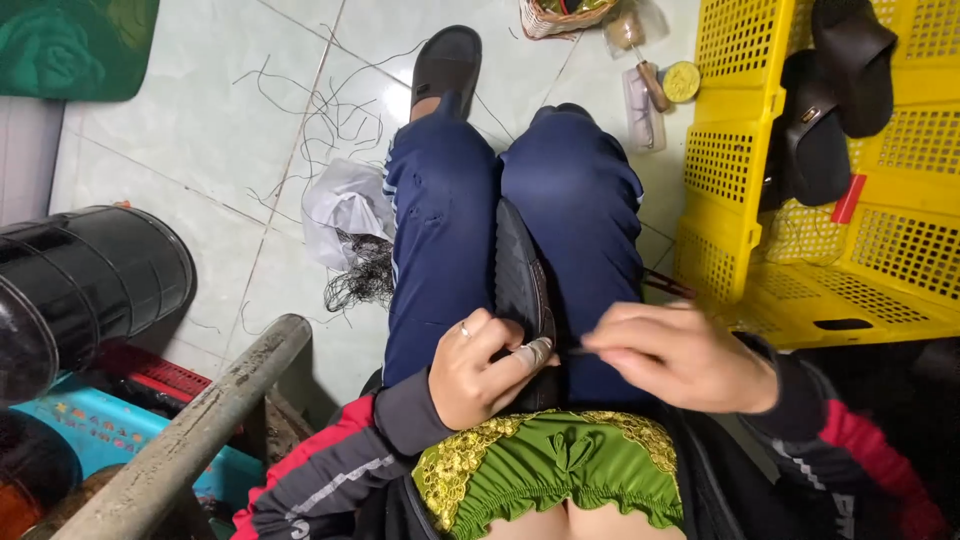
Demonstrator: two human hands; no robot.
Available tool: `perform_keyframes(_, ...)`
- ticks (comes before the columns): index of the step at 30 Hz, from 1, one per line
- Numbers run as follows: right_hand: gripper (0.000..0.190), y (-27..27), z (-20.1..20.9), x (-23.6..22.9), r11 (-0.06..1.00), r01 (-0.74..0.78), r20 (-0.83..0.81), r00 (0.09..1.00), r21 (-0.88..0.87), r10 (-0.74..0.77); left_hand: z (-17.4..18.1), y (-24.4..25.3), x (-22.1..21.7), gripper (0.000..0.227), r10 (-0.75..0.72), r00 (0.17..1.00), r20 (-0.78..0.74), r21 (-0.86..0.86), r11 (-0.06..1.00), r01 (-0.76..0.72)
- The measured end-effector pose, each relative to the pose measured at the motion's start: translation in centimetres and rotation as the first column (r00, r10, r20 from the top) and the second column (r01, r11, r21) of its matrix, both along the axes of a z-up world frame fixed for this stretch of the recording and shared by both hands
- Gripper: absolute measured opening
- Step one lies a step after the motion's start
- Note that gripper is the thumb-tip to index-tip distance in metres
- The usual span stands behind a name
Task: Hand-sewing a rubber sole onto a shoe using a needle and thread while sitting on the floor.
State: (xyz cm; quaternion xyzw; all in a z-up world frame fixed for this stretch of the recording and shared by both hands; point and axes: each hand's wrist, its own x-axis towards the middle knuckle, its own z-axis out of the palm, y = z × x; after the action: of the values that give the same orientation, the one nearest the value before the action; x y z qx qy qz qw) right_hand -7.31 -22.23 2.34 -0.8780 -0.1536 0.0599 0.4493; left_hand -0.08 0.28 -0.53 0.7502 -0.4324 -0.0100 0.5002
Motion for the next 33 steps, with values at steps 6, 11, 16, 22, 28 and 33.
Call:
perform_keyframes(6,0.026,-2.3,-0.3,-0.8,0.336,0.503,-0.356,0.838,0.796,-0.413,0.9,0.3,0.9,0.013,-0.007,0.998,-0.06,-0.022,1.0,0.005)
perform_keyframes(11,0.049,1.5,0.3,1.1,0.951,0.227,-0.177,0.966,0.212,-0.191,1.9,1.3,2.0,0.06,0.012,1.0,-0.013,0.505,0.863,-0.004)
perform_keyframes(16,0.017,1.8,0.5,0.9,0.913,0.288,-0.207,0.95,0.29,-0.234,2.9,1.4,3.6,0.03,-0.14,0.859,-0.492,0.135,0.963,0.235)
perform_keyframes(22,0.019,1.0,0.3,1.5,0.897,0.299,-0.265,0.94,0.326,-0.217,2.4,-1.8,8.0,0.037,-0.42,0.566,-0.709,-0.348,0.907,0.237)
perform_keyframes(28,0.018,1.9,-0.2,3.8,0.931,0.24,-0.182,0.964,0.274,-0.195,-2.3,-4.3,11.0,0.049,-0.168,0.25,-0.954,-0.241,0.924,-0.297)
perform_keyframes(33,0.034,1.1,0.9,2.9,0.986,0.108,-0.023,0.993,-0.124,-0.112,2.9,0.5,14.2,0.049,-0.055,0.478,-0.877,-0.039,0.998,0.043)
